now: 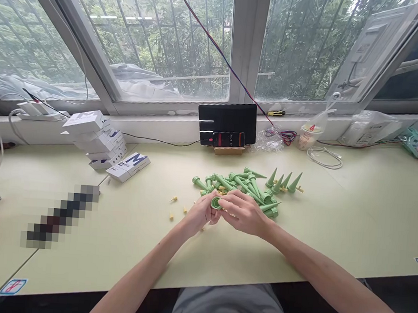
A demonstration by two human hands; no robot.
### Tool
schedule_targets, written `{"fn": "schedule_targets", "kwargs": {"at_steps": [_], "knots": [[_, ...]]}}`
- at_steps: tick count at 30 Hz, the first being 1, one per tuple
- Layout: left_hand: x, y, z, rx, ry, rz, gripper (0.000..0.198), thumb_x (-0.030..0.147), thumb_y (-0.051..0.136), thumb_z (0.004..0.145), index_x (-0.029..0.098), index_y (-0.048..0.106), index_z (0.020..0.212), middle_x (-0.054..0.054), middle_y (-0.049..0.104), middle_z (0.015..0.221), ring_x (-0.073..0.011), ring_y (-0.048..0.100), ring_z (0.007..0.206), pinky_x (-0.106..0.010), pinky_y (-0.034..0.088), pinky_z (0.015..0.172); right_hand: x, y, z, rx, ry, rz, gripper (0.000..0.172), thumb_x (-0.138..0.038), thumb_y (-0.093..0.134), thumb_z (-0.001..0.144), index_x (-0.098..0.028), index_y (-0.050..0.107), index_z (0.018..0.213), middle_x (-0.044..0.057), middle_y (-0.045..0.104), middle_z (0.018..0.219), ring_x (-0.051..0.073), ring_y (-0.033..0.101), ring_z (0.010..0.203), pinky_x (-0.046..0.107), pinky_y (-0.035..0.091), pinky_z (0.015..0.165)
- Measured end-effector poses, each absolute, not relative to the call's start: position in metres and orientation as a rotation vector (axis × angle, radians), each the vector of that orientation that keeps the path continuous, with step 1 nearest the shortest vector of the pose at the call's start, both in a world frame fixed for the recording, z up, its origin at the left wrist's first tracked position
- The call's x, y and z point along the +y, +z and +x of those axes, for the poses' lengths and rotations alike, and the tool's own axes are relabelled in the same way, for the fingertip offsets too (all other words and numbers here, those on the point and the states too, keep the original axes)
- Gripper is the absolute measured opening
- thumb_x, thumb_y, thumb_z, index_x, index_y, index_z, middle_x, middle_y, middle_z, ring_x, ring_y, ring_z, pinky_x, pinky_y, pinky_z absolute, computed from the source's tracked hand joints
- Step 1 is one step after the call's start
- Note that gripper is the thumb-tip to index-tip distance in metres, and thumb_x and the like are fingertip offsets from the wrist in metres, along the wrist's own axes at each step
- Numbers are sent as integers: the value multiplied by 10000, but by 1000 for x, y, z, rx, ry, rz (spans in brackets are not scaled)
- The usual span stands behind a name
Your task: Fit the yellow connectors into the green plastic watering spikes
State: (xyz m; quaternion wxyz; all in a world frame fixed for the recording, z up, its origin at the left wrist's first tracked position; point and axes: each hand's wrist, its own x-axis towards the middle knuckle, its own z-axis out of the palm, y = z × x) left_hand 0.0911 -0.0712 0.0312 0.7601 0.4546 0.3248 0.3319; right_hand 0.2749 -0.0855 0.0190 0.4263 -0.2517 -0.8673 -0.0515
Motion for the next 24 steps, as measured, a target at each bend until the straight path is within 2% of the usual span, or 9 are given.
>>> {"fn": "schedule_targets", "kwargs": {"at_steps": [8,17,24], "knots": [[-71,29,90,651,777,1005,388,546,601,893,160,581,931,28,475,667,-66,421,482,-210,350,461,-89,25,271,-2161,-145,-548,239,-98,566,887,-185,568,1109,97,694,1035,225,629,997,388,573,838],[-73,31,90,639,809,1022,312,469,632,903,164,569,897,31,494,681,-56,438,503,-199,349,475,-90,26,269,-2172,-135,-548,251,-103,566,884,-203,575,1114,86,691,1067,218,627,998,408,577,881],[-71,30,87,690,818,1036,303,411,704,864,184,562,1006,33,537,705,-58,464,537,-191,381,488,-89,23,269,-2183,-104,-540,242,-107,581,891,-200,586,1115,92,686,1081,232,602,1049,426,565,914]]}}
